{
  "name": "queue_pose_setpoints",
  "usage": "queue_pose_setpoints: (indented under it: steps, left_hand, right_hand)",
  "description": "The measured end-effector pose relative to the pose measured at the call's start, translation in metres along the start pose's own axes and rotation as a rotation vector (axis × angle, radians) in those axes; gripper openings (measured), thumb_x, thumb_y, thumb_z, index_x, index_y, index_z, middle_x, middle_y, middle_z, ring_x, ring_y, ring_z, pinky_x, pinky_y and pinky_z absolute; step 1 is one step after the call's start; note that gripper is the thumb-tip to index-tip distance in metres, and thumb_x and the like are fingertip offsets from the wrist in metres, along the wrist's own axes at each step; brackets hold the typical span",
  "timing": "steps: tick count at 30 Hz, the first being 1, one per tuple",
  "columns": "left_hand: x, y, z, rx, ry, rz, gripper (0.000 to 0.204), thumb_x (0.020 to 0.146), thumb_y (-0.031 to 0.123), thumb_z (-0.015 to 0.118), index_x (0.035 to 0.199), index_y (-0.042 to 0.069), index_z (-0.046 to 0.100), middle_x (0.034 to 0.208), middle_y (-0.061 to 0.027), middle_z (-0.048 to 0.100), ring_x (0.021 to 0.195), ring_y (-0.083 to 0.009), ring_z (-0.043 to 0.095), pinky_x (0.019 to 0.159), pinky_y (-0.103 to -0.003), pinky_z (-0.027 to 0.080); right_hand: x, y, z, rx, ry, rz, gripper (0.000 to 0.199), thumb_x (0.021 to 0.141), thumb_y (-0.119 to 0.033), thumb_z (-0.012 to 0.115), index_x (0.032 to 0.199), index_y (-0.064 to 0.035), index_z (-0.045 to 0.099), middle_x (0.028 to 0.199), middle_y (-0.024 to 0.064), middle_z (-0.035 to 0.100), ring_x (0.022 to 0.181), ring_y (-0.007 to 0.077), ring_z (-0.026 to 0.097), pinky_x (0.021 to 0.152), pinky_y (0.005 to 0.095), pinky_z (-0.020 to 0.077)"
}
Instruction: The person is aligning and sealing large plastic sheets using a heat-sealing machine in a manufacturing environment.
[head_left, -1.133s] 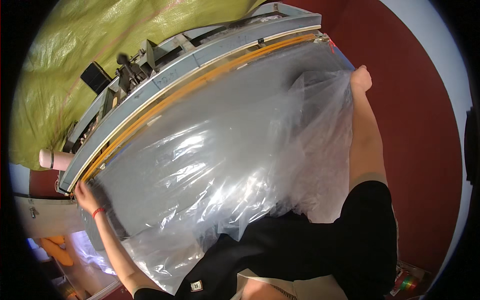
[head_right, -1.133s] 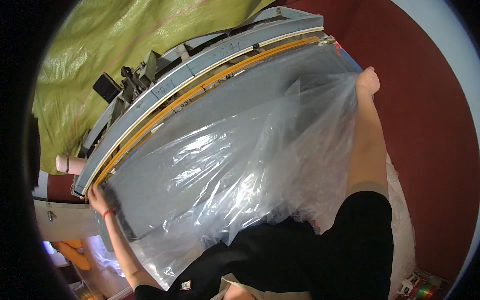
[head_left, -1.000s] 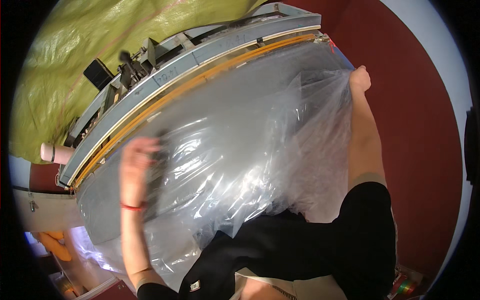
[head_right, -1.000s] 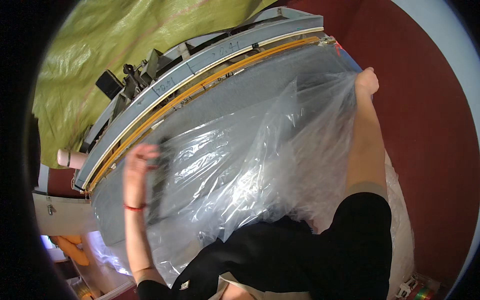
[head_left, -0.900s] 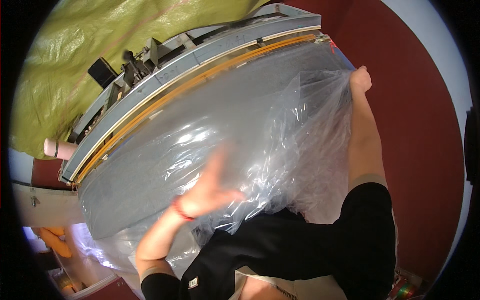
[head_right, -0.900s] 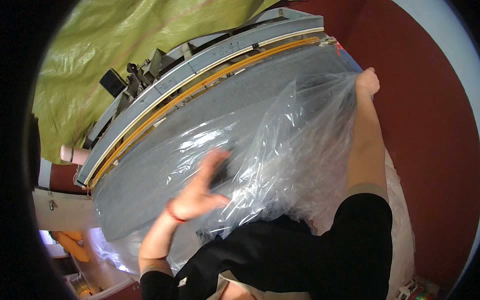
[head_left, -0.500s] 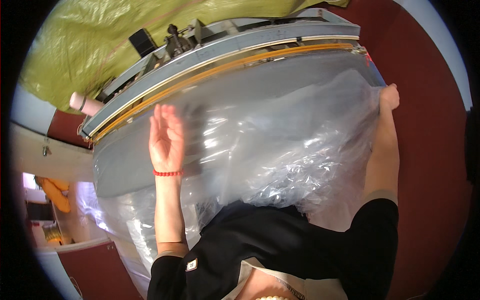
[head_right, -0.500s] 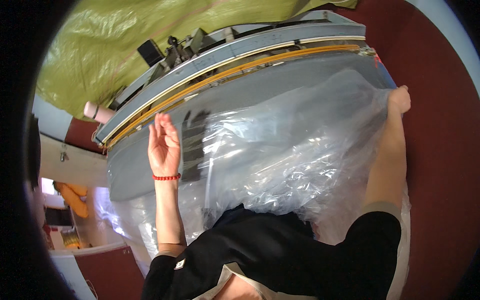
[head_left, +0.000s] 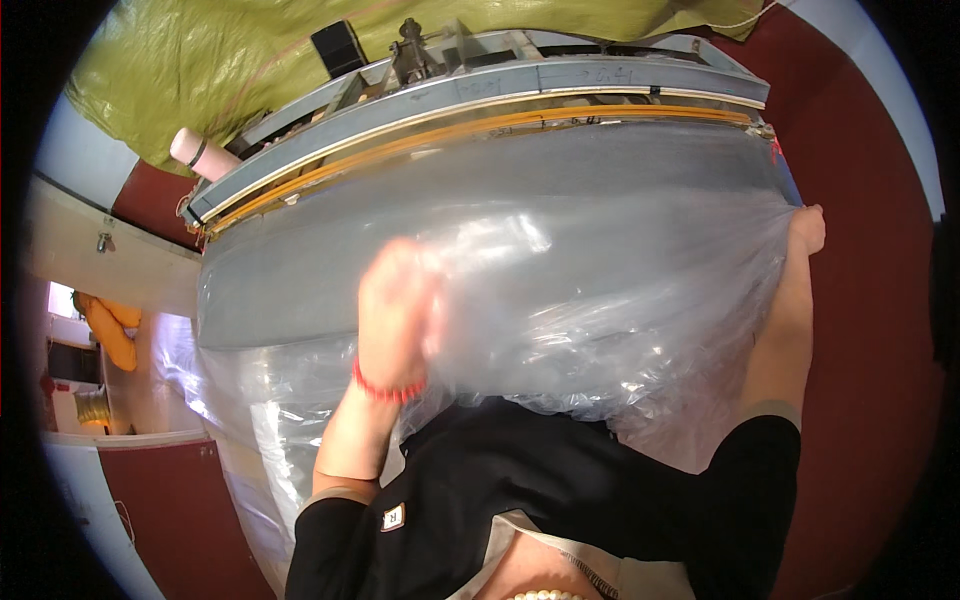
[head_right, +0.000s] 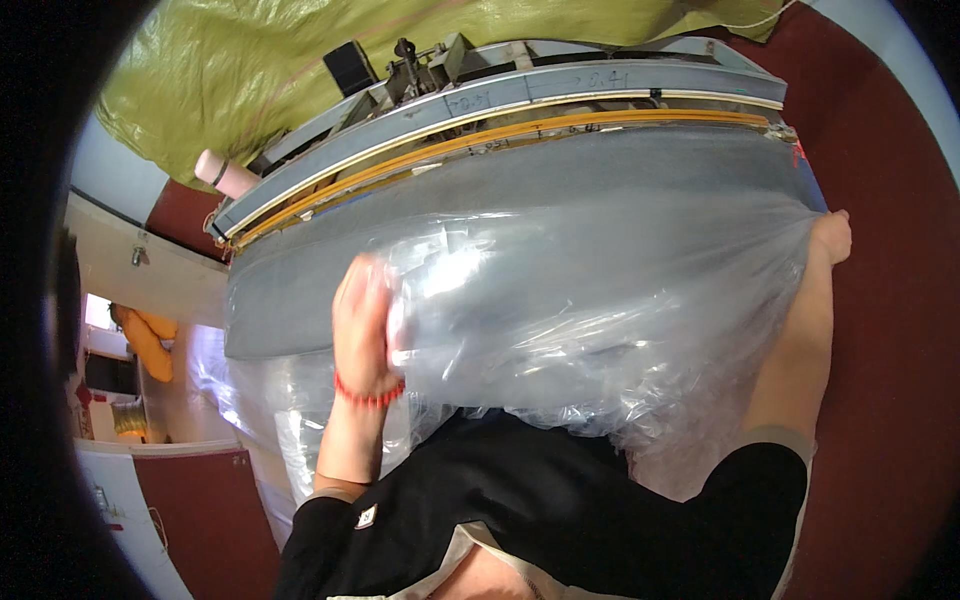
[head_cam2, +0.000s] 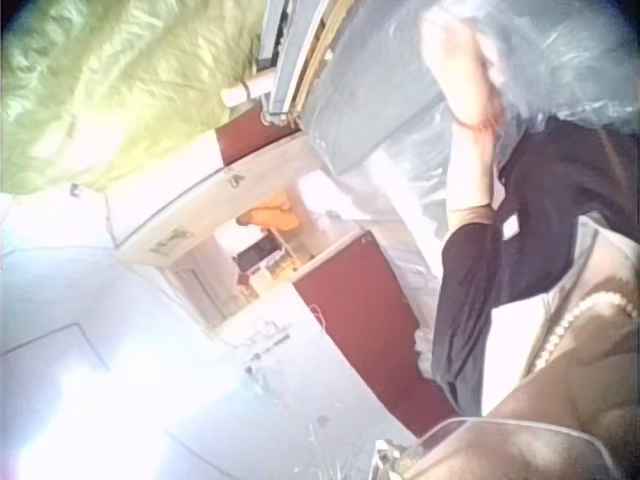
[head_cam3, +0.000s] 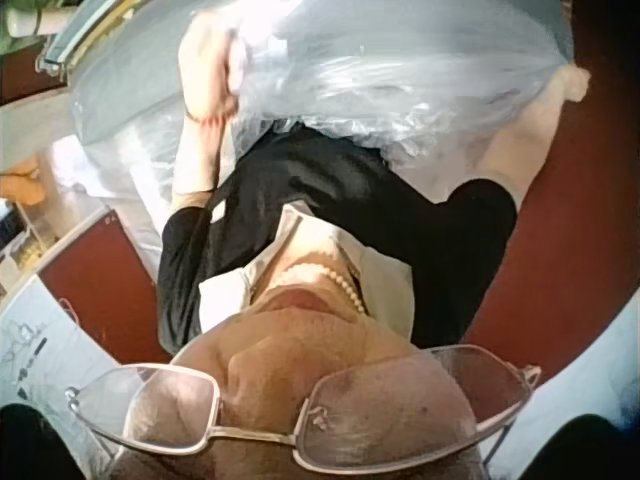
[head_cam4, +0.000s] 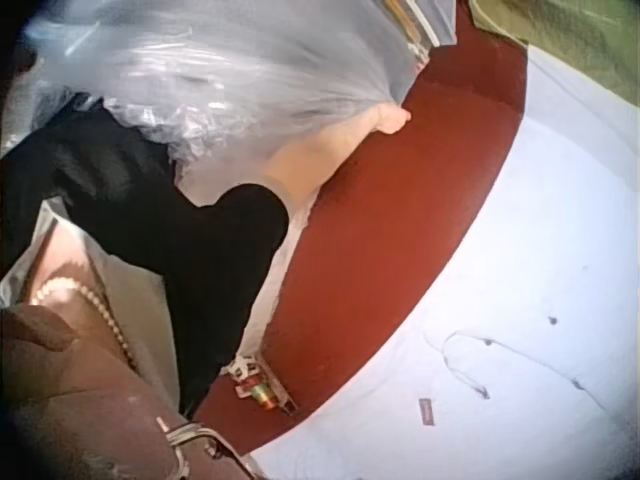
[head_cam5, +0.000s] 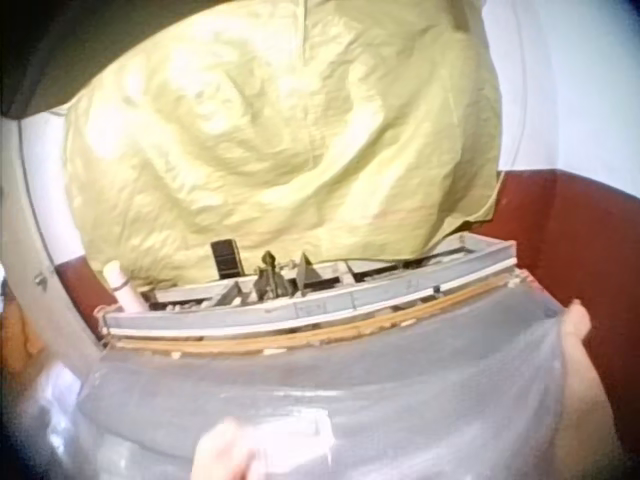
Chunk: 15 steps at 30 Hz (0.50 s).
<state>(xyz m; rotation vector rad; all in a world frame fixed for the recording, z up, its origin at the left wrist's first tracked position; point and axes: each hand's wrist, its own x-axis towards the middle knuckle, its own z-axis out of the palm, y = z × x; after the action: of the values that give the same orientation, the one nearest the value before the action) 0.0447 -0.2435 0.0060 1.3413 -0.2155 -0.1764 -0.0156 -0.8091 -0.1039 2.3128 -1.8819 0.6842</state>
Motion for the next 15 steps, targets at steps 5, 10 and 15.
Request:
queue_pose_setpoints:
  steps: [5, 10, 15]
  left_hand:
    - [0.022, -0.077, -0.074, 0.062, 0.246, -0.444, 0.007, 0.086, 0.015, 0.051, 0.086, 0.008, 0.052, 0.050, 0.0025, 0.043, 0.035, -0.0043, 0.034, 0.031, -0.018, 0.026]
    - [0.006, -0.077, -0.096, 0.134, 0.284, -0.390, 0.008, 0.083, 0.010, 0.054, 0.090, 0.007, 0.051, 0.059, 0.0033, 0.048, 0.041, -0.0038, 0.038, 0.032, -0.017, 0.025]
    - [0.009, -0.050, -0.088, 0.873, 0.159, 0.500, 0.016, 0.082, 0.007, 0.053, 0.097, 0.001, 0.052, 0.080, -0.0076, 0.057, 0.070, -0.0160, 0.055, 0.062, -0.027, 0.044]
  right_hand:
    - [0.008, 0.000, 0.004, 0.014, 0.013, -0.053, 0.029, 0.084, -0.030, 0.046, 0.095, -0.0042, 0.055, 0.092, 0.0172, 0.061, 0.085, 0.0332, 0.060, 0.071, 0.0438, 0.0474]
    - [0.007, 0.000, 0.003, 0.026, -0.027, -0.024, 0.029, 0.084, -0.029, 0.045, 0.096, -0.0048, 0.055, 0.095, 0.0171, 0.060, 0.089, 0.0335, 0.058, 0.072, 0.0443, 0.0467]
    - [0.005, 0.003, -0.002, 0.014, -0.040, -0.023, 0.029, 0.084, -0.029, 0.045, 0.097, -0.0047, 0.055, 0.097, 0.0167, 0.060, 0.090, 0.0336, 0.058, 0.073, 0.0442, 0.0463]
